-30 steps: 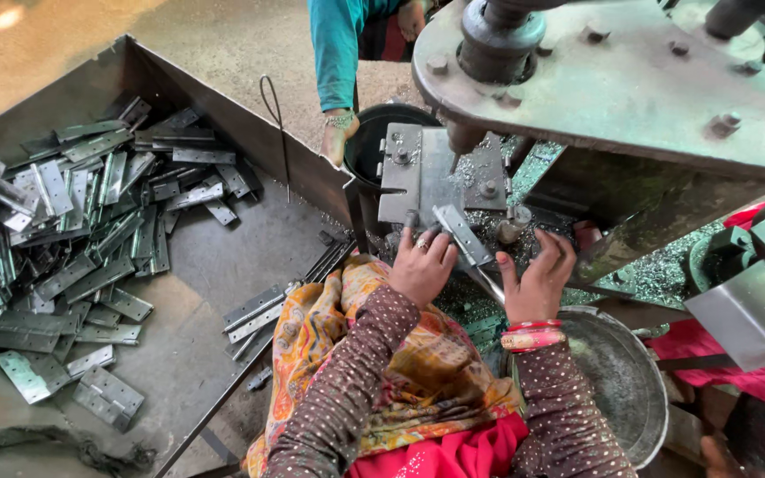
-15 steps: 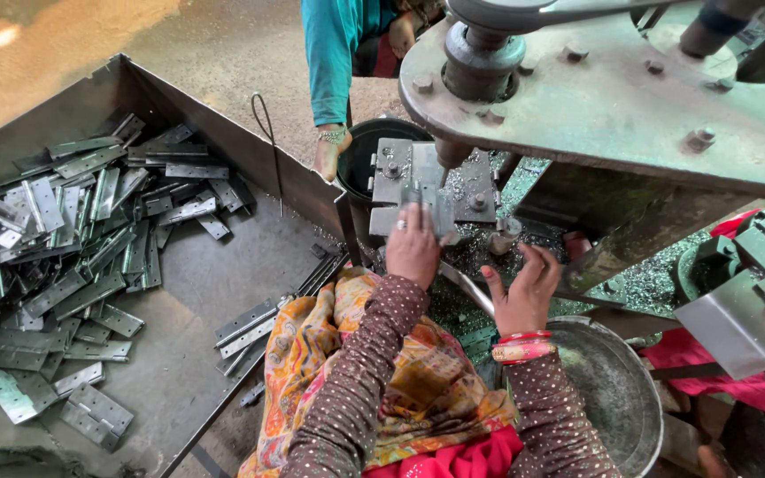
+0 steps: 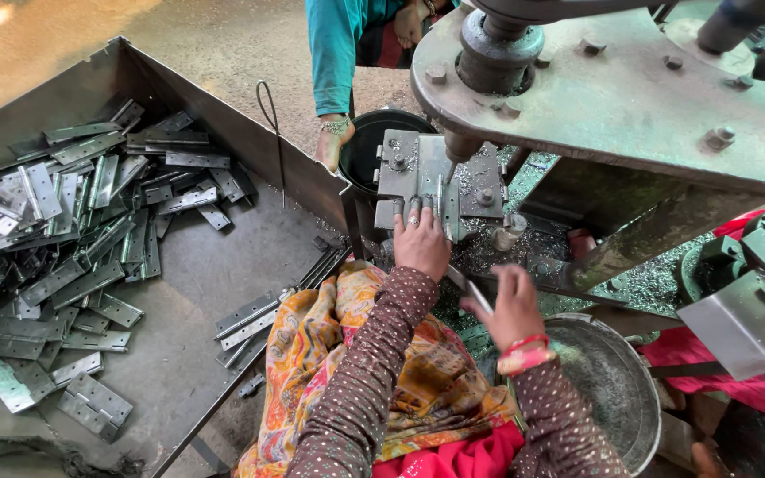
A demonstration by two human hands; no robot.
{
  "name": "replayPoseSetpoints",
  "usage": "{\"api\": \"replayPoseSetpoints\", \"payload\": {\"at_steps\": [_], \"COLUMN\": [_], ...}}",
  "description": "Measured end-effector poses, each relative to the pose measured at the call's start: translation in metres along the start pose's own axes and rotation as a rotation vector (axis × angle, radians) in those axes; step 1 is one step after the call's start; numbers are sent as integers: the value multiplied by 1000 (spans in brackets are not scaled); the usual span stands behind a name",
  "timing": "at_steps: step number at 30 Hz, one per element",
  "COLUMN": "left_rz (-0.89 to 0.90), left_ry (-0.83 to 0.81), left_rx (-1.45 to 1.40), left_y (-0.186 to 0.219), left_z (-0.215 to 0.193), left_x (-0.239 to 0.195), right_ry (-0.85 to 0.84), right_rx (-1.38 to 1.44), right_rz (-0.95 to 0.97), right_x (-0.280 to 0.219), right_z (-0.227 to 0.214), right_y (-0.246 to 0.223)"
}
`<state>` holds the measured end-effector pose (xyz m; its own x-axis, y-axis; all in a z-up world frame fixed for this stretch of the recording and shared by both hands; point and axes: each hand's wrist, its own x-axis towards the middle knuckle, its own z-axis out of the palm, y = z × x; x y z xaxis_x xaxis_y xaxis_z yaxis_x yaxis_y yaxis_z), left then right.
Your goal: The person picks up metal plates from a large container, places them individually into a machine jig, and operates the industrial punch machine to process them.
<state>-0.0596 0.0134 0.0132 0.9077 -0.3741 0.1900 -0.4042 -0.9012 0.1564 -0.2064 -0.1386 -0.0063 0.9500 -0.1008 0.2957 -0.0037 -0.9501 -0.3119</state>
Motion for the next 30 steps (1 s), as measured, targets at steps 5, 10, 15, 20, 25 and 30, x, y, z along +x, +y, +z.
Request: {"api": "replayPoseSetpoints", "payload": {"at_steps": [5,10,15,20,25,30], "left_rz": [15,50,3,-7,3,10], "left_ry": [150,208,93,84,191,120], "left_rx": [-66,-76,18,59,-47,9], "left_y": [-6,-10,-4,-2,-2,-3], "left_z": [0,7,23,25,31,30], "left_x": [-1,-8,17,36,-3,23], "right_ry": [-578,-735,-800,-549,-545,-706], "right_rx": [-68,-49,-166,-33,26,-133], "right_rz": [414,315,314,322,384,308], "right_x": [-33,-18,24,-29,-60,21], "right_z": [39,44,24,41,73,51], "right_y": [14,21,20,19,37,45]}}
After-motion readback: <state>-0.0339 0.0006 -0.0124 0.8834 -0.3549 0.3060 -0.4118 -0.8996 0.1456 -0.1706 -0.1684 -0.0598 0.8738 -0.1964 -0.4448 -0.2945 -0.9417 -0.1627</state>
